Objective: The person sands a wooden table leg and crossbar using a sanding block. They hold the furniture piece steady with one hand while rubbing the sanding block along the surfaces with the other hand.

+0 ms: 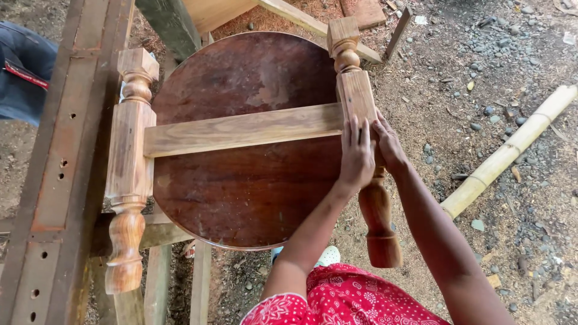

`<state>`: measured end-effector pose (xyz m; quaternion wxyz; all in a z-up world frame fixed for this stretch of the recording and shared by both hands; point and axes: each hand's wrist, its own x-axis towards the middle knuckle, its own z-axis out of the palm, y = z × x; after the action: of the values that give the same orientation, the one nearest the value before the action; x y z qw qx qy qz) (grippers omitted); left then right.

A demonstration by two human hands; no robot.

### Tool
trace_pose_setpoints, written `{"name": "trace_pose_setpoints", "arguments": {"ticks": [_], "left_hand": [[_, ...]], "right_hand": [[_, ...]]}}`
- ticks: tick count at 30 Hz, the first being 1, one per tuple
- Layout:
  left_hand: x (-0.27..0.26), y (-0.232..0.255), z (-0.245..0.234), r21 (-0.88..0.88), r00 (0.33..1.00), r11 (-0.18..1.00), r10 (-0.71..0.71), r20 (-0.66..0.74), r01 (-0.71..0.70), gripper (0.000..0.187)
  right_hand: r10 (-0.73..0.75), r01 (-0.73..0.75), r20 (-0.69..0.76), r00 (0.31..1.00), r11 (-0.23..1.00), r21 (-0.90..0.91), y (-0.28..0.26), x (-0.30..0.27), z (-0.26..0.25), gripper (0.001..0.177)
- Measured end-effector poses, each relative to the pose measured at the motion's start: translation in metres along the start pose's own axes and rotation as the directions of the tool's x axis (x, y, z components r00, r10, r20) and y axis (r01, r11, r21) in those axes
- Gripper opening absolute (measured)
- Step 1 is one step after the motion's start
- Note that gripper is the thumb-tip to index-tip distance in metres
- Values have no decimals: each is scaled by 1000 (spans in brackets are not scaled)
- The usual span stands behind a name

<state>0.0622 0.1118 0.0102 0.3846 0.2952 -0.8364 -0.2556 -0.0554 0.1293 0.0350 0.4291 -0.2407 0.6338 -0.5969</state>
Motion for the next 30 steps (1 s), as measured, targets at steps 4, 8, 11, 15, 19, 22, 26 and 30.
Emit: {"name": "trace_pose_setpoints", "arguments": {"ticks": [4, 8, 11, 15, 19, 22, 26, 30], "left_hand": [[54, -33, 18, 48, 998, 997, -56, 40, 54, 59], [63, -40, 21, 10, 999, 999, -52, 11, 52, 64], [14, -19, 14, 30, 1000, 1000, 1, 9, -2, 58], [-51, 27, -16, -35, 997, 999, -20, 73, 23, 60], [-56, 35, -29, -124, 996, 992, -24, 82, 34, 63], [-35, 16, -12, -52, 996, 998, -14, 85, 18, 64], [22, -27, 21, 26, 994, 998, -54, 90, 52, 63], [81, -64, 35, 143, 989, 990, -35, 144, 14, 69]], "right_hand": [[87, -88, -33, 996, 996, -31, -1, 0, 0, 55], [75, -76, -27, 997, 996, -36, -6, -3, 0, 55], [51, -51, -6, 999, 999, -5, 4, 3, -5, 54], [18, -18, 15, 1000, 1000, 6, 3, 0, -3, 54], [42, -42, 0, 999, 999, -27, 1, -3, -2, 54], [60, -60, 8, 998, 998, 17, 2, 0, -2, 53], [62, -64, 41, 997, 997, 50, -4, -10, -1, 53], [89, -89, 5, 996, 995, -36, 2, -7, -1, 53]]}}
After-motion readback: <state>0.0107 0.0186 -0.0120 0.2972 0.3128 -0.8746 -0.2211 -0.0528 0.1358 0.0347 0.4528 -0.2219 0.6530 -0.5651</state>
